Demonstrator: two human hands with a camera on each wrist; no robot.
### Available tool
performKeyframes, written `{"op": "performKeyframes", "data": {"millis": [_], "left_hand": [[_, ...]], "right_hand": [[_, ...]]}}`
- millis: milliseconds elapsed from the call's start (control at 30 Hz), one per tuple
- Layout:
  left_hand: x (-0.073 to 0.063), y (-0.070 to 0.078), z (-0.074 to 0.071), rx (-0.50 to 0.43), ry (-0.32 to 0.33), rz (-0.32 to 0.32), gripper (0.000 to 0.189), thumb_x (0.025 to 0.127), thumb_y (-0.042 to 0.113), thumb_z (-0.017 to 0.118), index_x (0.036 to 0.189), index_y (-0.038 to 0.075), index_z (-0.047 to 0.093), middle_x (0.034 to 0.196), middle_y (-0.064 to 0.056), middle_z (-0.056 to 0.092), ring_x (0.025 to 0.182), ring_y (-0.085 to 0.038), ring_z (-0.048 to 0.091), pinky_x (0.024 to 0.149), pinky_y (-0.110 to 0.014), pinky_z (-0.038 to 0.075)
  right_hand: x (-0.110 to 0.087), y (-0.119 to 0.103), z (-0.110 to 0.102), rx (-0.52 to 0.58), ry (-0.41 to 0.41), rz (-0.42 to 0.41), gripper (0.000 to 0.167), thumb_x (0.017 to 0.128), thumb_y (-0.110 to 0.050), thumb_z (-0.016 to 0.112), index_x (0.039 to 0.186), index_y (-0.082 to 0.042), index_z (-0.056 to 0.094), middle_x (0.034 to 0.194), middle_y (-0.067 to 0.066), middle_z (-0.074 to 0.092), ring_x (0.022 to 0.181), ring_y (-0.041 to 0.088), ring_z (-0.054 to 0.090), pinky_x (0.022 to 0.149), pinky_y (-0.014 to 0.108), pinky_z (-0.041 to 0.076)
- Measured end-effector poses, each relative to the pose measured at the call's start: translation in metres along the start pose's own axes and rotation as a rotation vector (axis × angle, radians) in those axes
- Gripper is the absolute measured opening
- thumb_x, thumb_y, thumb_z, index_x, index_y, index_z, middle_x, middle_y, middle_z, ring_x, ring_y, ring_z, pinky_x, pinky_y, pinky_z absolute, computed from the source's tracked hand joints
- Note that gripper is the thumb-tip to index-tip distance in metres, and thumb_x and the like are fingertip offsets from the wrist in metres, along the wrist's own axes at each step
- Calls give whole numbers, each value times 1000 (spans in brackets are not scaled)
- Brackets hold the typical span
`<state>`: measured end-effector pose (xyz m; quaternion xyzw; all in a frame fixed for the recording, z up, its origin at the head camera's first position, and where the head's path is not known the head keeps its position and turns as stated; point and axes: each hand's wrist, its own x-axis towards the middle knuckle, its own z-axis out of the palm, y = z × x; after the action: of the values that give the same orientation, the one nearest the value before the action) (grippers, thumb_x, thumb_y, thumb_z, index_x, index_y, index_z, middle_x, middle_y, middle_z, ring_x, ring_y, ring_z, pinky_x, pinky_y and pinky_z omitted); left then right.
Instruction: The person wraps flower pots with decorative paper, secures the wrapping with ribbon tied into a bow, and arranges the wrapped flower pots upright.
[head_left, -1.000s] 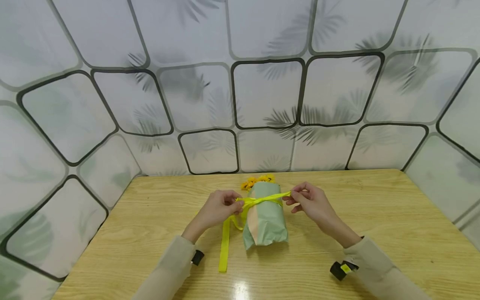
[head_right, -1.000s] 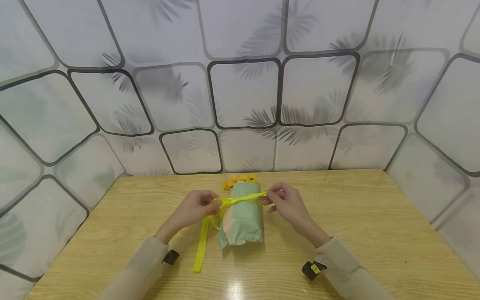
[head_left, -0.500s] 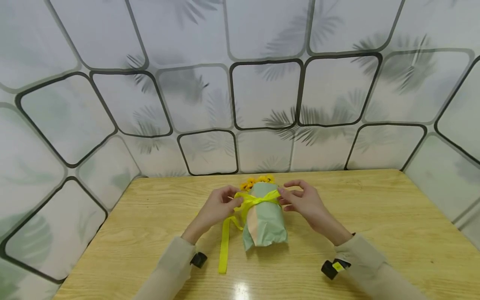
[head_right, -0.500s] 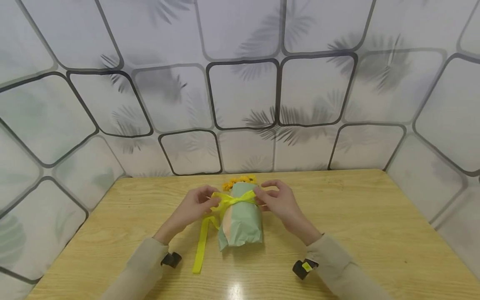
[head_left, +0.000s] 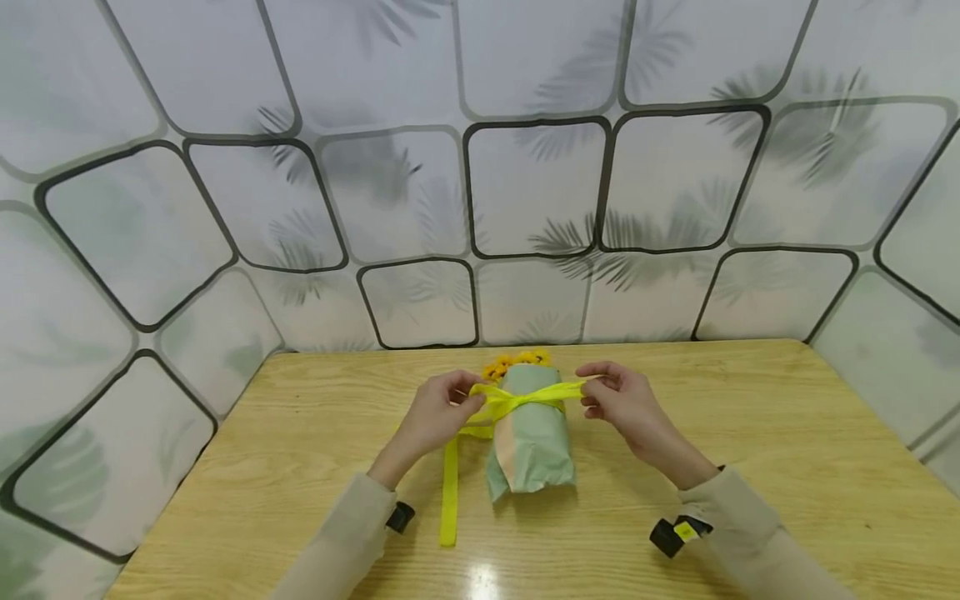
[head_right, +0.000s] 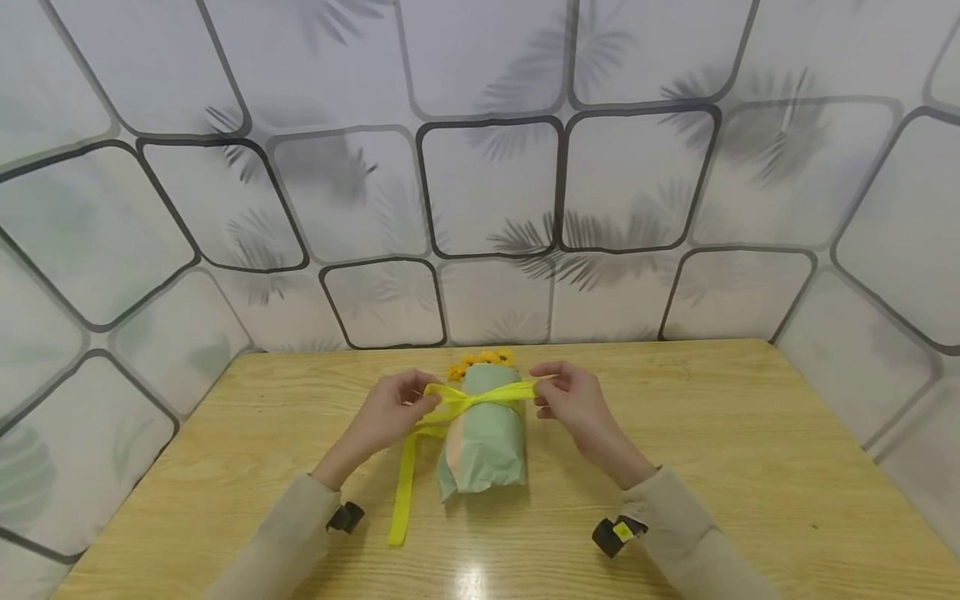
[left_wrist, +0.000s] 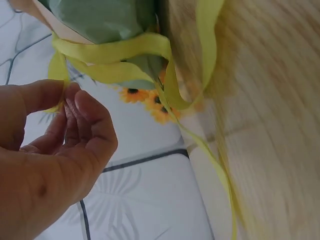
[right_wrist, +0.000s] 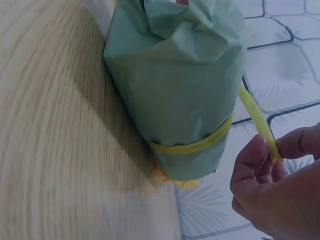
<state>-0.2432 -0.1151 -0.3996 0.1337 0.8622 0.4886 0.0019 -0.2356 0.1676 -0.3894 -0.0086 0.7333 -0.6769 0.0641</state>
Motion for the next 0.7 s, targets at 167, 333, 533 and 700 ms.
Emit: {"op": "performKeyframes", "data": {"millis": [167,333,533,700], "left_hand": [[3,8,1,-288,-29,-149,24,104,23,62,122,8,69,106,-13,69,96,-28,68,79,-37,59],[7,15,8,-612,-60,-270,23,106,24,57,122,8,61,100,0,63,91,-16,64,73,-28,53],[6,16,16,-564,-59,-252,31,107,28,55,128,6,59,94,4,56,84,-13,59,71,-27,50],[6,16,19,-502,5,-225,35,106,33,57,132,9,64,101,3,60,90,-15,58,76,-29,50]], "right_hand": [[0,-3,-3,279,-80,38,20,106,-11,50,126,-10,52,110,-2,58,94,10,67,85,23,58],[4,-6,1,478,-116,67,13,107,-12,53,119,-16,54,103,-2,57,87,11,63,83,25,56],[7,-3,5,385,-133,44,20,105,-16,58,125,-13,58,100,-5,62,81,7,58,75,23,53],[9,2,2,134,-151,40,44,105,-13,58,145,5,50,112,-5,67,90,2,64,76,20,55]]}}
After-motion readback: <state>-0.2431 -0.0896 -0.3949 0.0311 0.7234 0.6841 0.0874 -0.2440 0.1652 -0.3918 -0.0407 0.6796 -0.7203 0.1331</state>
